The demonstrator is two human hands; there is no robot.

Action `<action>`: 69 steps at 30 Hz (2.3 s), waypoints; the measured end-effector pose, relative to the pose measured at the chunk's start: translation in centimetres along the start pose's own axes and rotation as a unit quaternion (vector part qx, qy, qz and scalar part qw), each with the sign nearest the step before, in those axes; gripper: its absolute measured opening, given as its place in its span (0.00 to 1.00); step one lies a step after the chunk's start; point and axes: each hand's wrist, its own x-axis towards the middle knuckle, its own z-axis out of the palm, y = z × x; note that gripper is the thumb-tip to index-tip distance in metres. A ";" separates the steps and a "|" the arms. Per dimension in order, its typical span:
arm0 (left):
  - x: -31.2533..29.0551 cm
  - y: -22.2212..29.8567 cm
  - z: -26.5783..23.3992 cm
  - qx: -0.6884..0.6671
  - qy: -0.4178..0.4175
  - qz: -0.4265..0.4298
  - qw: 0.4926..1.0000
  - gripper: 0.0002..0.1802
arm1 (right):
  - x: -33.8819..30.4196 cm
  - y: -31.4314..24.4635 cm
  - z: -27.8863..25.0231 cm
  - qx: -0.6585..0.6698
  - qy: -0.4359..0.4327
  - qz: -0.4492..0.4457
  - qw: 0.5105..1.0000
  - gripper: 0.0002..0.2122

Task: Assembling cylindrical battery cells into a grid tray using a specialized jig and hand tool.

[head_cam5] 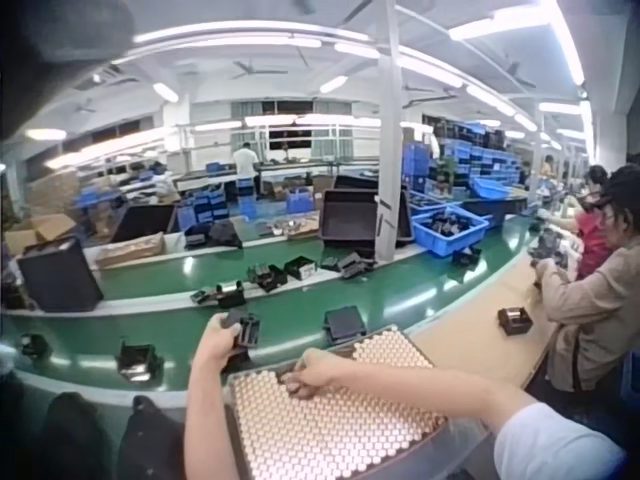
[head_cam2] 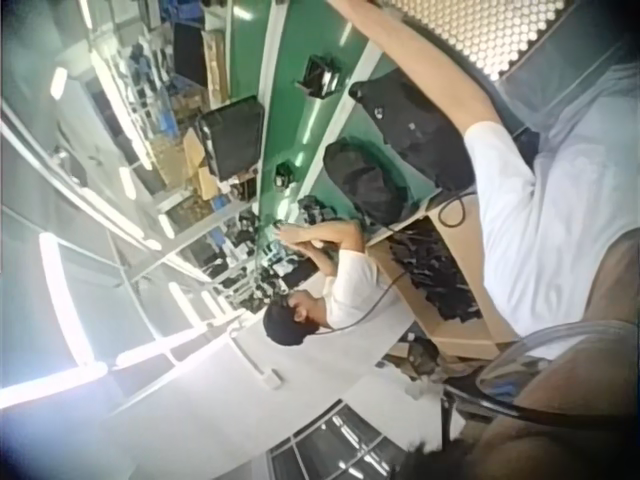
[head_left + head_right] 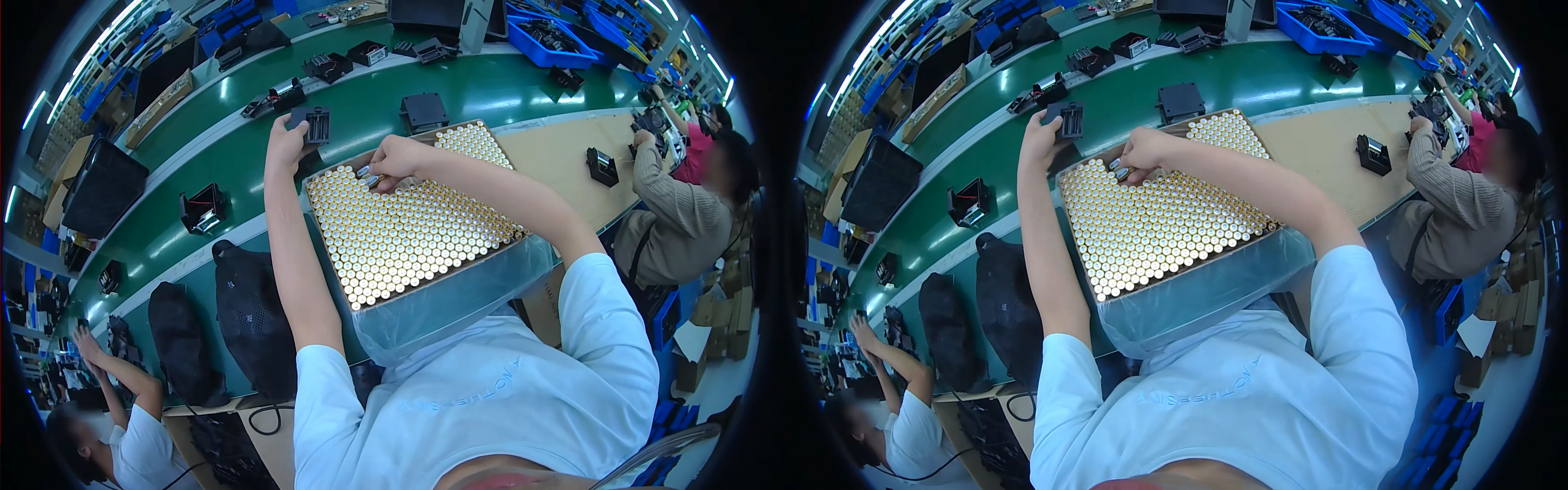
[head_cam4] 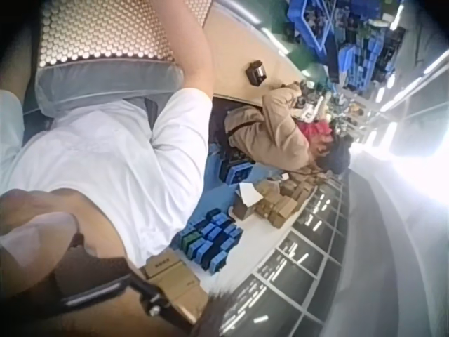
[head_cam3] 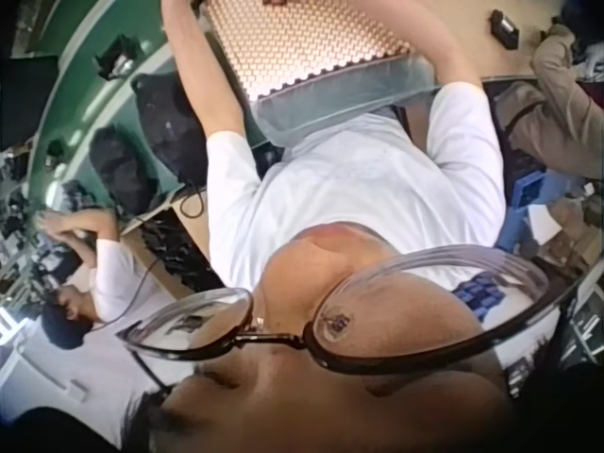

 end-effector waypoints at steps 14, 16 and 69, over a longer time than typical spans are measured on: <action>0.7 -0.2 0.0 -0.027 0.045 0.027 0.998 0.23 | 6.3 -11.9 -2.3 -0.249 0.056 -0.126 0.959 0.11; 0.7 -0.6 -0.3 -0.027 0.052 0.031 0.998 0.23 | 7.0 -12.7 -1.7 -0.241 0.032 -0.106 0.964 0.11; 1.4 -1.8 -5.5 -0.194 0.063 0.045 0.978 0.38 | 15.3 -12.5 3.6 -0.302 0.243 -0.581 0.716 0.10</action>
